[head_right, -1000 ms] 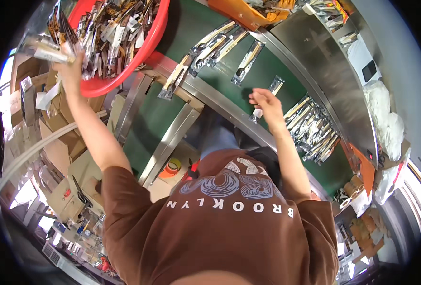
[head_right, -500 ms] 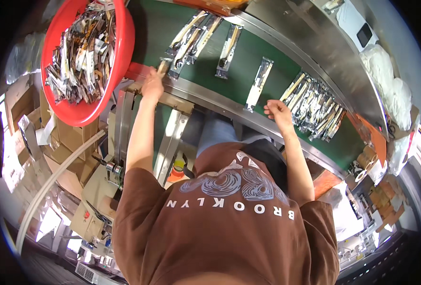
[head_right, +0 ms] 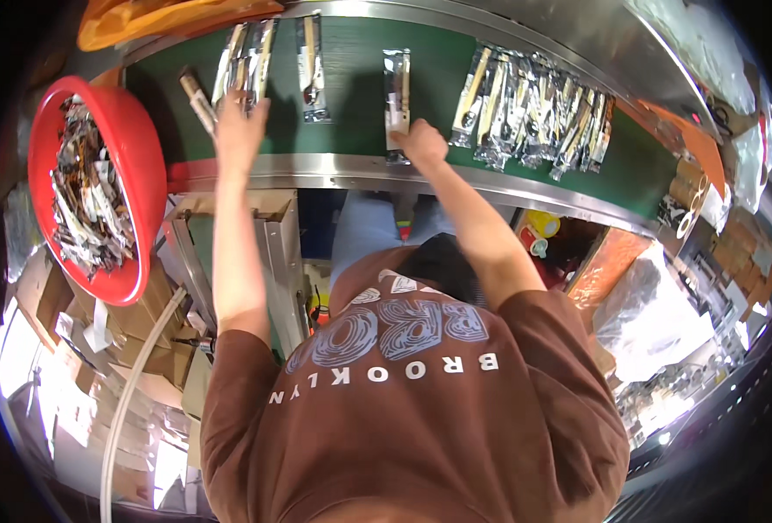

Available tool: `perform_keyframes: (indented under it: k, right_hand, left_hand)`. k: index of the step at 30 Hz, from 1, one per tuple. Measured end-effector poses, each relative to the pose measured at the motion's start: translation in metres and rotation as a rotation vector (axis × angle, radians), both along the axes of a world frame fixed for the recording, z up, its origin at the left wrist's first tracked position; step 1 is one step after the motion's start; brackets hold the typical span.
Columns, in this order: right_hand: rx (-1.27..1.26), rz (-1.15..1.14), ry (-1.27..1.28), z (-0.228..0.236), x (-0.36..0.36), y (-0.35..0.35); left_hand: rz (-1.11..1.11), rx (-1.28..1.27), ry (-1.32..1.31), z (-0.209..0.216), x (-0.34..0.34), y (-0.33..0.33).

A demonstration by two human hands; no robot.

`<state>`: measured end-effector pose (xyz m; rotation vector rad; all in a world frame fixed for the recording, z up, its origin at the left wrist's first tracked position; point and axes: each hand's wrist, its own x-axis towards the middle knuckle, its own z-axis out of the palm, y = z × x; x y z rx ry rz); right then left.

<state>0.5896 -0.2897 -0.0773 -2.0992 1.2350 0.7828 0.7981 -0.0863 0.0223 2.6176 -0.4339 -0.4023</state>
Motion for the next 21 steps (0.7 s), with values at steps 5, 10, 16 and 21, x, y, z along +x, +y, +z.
perform_keyframes:
  k: [5,10,16,21]
  right_hand:
    - [0.185,-0.051,-0.450,-0.025,-0.023,0.024]
    - [0.645,-0.242,-0.428,0.013,-0.050,-0.004]
    - [-0.284,-0.213,-0.284,0.003,-0.063,-0.054]
    - [-0.445,-0.261,-0.248,-0.004,-0.066,-0.066]
  left_hand:
    - [0.084,-0.165,0.595,-0.091,-0.108,-0.073]
    - [0.342,-0.532,1.207,-0.117,-0.160,-0.079]
    - [0.517,-0.837,1.239,-0.064,-0.167,-0.071]
    - [-0.146,0.118,-0.411,0.050,-0.032,0.033]
